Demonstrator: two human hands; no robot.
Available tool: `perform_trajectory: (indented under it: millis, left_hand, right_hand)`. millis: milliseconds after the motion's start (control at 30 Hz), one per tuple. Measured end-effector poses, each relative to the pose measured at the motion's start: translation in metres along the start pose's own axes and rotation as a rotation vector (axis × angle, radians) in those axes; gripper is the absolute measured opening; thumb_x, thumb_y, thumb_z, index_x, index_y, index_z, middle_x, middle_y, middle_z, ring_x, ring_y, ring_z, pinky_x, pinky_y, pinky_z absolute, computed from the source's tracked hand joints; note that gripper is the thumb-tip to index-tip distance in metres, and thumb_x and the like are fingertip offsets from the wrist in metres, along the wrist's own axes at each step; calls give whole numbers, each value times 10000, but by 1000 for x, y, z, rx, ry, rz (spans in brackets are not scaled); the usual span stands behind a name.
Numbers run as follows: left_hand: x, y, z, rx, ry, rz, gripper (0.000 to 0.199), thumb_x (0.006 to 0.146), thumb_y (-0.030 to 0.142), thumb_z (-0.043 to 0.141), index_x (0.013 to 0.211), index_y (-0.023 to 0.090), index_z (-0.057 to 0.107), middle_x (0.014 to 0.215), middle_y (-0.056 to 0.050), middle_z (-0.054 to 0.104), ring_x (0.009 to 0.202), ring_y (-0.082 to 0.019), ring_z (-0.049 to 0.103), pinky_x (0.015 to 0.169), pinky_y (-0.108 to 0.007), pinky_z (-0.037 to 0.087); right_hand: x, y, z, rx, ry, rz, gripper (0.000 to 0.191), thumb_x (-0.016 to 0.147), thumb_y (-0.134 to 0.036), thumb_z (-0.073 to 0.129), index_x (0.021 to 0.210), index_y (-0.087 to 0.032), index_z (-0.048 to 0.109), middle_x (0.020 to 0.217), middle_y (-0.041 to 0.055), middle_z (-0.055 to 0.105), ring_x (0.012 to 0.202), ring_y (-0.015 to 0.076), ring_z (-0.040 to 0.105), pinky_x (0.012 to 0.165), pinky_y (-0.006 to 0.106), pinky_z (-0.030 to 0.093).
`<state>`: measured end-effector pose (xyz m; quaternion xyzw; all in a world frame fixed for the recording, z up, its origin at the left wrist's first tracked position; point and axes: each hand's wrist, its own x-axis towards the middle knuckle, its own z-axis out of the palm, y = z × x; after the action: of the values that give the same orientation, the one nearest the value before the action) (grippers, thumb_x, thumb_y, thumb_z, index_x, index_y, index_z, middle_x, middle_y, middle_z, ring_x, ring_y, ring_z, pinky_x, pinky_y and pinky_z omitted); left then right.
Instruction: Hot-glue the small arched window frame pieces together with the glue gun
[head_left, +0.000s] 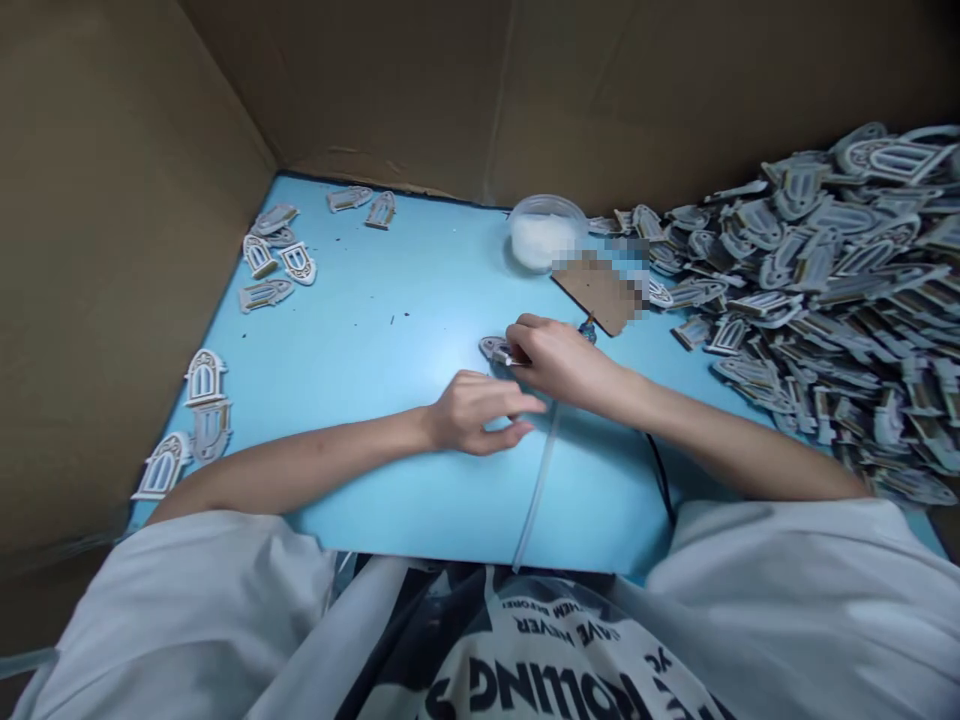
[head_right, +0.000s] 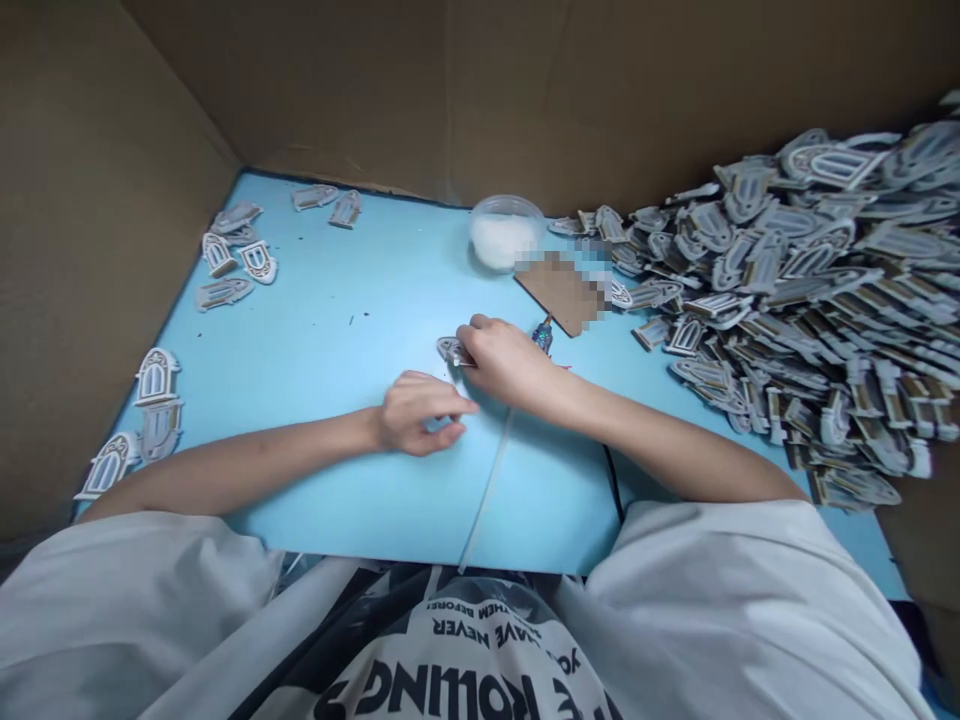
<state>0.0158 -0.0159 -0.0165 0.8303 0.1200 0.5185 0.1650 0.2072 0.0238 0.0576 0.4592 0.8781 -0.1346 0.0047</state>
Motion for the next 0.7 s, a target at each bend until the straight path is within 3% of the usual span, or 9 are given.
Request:
perform_trajectory:
  millis: [67, 167, 300, 433, 500, 600, 700]
  left_hand:
    - [2, -5, -4, 23, 92, -133, 113, 1127, 369, 592, 1157, 260, 605, 820, 53, 708, 689, -77, 645, 659, -207, 539]
    - [6, -14, -9, 101, 124, -355, 164, 1049, 274, 697, 1124, 259, 552, 969, 26, 681, 813, -90, 601, 733, -219, 524]
    - [10, -21, -12, 186, -41, -624, 295, 918, 148, 788, 1157, 235, 638, 1119, -14, 745, 996, -139, 652, 885, -278, 546]
    - [12, -19, -13, 180, -200, -760, 353, 905, 135, 790, 1224, 232, 675, 1138, -16, 781, 1051, -164, 690, 973, -304, 576]
    - [13, -18, -16, 178, -233, -788, 366, 910, 204, 862, 1228, 233, 684, 1159, -22, 781, 1041, -171, 687, 988, -313, 577]
    - [12, -20, -21, 246, -290, -761, 583, 820, 500, 1038, 1229, 237, 716, 1218, -50, 781, 1108, -223, 675, 1049, -362, 549]
    - [10, -24, -24, 310, -356, -680, 845, 749, 802, 972, 1324, 236, 722, 1311, -87, 771, 1197, -267, 665, 1124, -401, 515]
  right_hand:
    - [-13, 7, -1, 103, 99, -14, 27, 1009, -177, 722, 985, -171, 712, 1097, 134, 714, 923, 259, 650, 783, 362, 432]
    - [-27, 22, 2, 78, 331, -15, 133, 1083, -303, 702, 1042, -180, 734, 1165, 162, 695, 1031, 306, 638, 836, 395, 423]
    - [-41, 41, 20, -127, 374, -68, 350, 1191, -246, 470, 1043, -198, 783, 941, 126, 708, 913, 291, 573, 810, 437, 334]
    - [-52, 53, 37, -142, 402, -100, 406, 1171, -153, 433, 1164, -214, 834, 1090, 146, 801, 1052, 315, 594, 865, 472, 357]
    - [-56, 58, 40, -79, 404, -126, 390, 1171, -175, 462, 1280, -225, 833, 1175, 141, 824, 1135, 324, 612, 902, 483, 382]
    - [-58, 63, 41, -30, 399, -177, 422, 1145, -136, 478, 1404, -210, 802, 1304, 135, 831, 1283, 333, 623, 994, 506, 401]
    - [-58, 67, 42, -23, 379, -226, 480, 1094, -66, 483, 1444, -199, 783, 1382, 123, 827, 1448, 347, 595, 1103, 532, 380]
